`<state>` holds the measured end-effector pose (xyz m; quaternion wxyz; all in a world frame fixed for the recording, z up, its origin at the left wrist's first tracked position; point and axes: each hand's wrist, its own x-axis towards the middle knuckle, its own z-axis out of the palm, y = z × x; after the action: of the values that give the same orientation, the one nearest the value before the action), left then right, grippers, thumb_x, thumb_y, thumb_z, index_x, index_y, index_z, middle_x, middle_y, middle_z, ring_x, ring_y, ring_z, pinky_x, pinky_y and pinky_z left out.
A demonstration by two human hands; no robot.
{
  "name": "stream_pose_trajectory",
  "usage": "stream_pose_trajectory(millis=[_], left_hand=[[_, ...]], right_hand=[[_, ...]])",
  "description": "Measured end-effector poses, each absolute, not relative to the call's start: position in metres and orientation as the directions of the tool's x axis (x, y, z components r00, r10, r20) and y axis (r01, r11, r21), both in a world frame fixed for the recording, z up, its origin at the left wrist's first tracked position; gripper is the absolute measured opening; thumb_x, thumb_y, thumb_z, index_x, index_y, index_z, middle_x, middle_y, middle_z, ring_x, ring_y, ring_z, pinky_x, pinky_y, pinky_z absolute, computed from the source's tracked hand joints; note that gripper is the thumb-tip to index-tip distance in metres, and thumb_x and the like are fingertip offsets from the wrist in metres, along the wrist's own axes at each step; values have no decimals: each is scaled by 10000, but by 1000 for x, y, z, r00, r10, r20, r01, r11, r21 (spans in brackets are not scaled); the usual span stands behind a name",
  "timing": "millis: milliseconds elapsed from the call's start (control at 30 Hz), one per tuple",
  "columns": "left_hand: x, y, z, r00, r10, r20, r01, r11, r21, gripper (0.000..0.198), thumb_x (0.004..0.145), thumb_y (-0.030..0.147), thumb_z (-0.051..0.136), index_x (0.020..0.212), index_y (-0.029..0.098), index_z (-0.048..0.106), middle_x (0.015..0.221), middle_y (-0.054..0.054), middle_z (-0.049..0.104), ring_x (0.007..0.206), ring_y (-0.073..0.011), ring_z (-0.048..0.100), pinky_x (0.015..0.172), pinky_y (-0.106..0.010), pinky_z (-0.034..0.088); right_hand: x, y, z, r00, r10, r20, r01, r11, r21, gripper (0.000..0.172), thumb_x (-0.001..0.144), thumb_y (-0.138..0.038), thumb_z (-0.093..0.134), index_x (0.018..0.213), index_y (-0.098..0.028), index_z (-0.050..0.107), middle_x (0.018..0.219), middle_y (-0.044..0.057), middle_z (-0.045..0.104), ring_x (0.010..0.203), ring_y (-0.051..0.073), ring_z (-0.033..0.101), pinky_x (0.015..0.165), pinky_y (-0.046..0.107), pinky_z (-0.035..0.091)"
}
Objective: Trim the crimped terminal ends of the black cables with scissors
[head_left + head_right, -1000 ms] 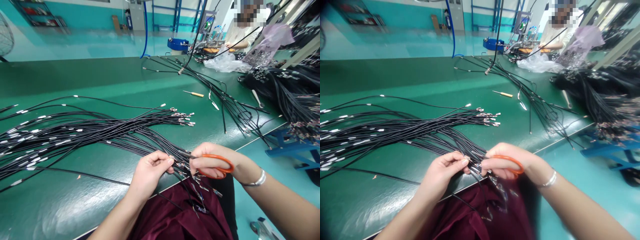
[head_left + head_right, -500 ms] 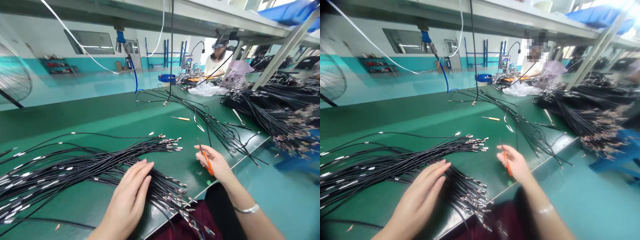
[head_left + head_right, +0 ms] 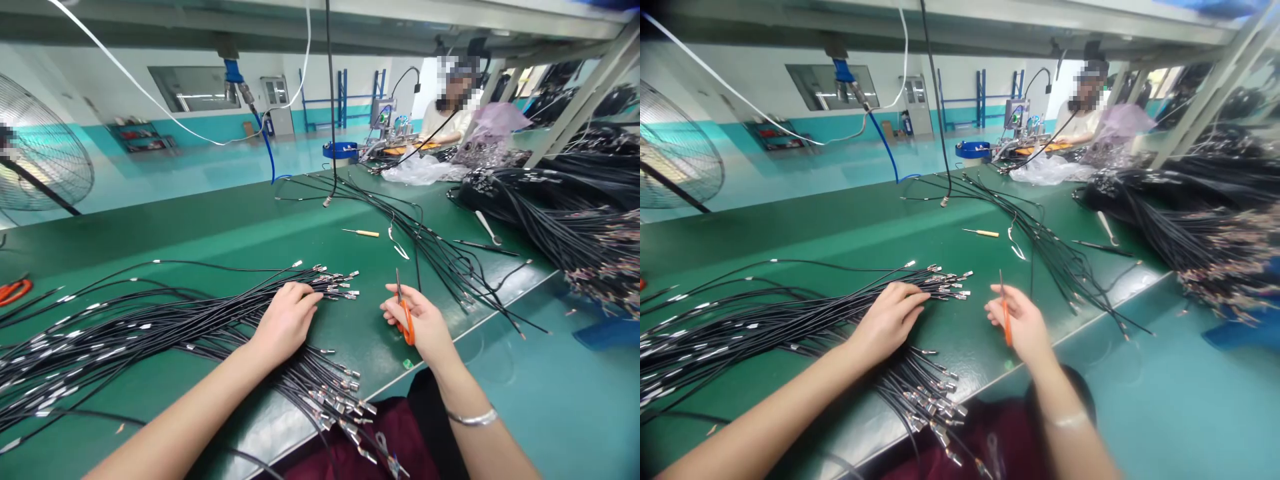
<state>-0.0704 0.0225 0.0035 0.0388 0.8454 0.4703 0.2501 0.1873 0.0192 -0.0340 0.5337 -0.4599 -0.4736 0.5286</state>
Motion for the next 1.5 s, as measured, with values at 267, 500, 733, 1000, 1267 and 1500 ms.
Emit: stream_pose_trajectory(millis=[267,500,733,1000,1267,1500], left_hand=[[-60,47,10,364,861,355,746,-498,442,150,832,203,561,821,216,709,878,-72,691,912,-240,590,873,-404,440],[-65,-8,26,86,949,304,589,-295,752,188,866,293,532,925,193,680,783,-27,696,640,-147,638,623,-256,512],[-64,-28,28,-10,999,53,93,-52,994,115,799,274,611,818,185,680,682,5,632,601,-110,541,571,-219,429],[-75,-30,26,116,992,-38,-160,57,985,113,775,268,650,789,157,671,609,23,607,562,-84,505,540,-196,391],[-63,-31,27,-10,1000,-29,-153,27,988,114,734,263,673,785,161,663,666,14,636,572,-101,558,588,-229,468],[-59,-33,17,-197,946,257,208,-216,954,101,794,277,609,812,192,660,799,-13,626,723,-159,627,671,-279,511]], right_hand=[[189,21,-36,-4,999,35,-49,34,-998,482,768,-412,676,1173,-173,570,797,3,591,628,121,554,614,268,480],[181,8,-10,-313,949,43,685,257,-682,488,776,-238,600,1263,-198,583,1016,89,678,898,230,632,851,393,493],[147,4,22,-361,917,168,459,331,-824,219,850,-249,550,998,-202,704,1025,86,708,971,230,634,905,417,479],[94,6,29,-426,903,60,-147,-4,-989,182,704,-249,745,872,-195,702,860,13,703,742,119,640,671,243,517],[83,0,24,-209,978,-17,-169,-54,-984,219,643,-331,786,684,-155,664,626,-10,650,545,97,560,549,235,476],[96,-28,23,-256,965,-53,-195,-105,-975,234,721,-382,743,763,-158,687,709,18,670,576,95,566,549,217,449]])
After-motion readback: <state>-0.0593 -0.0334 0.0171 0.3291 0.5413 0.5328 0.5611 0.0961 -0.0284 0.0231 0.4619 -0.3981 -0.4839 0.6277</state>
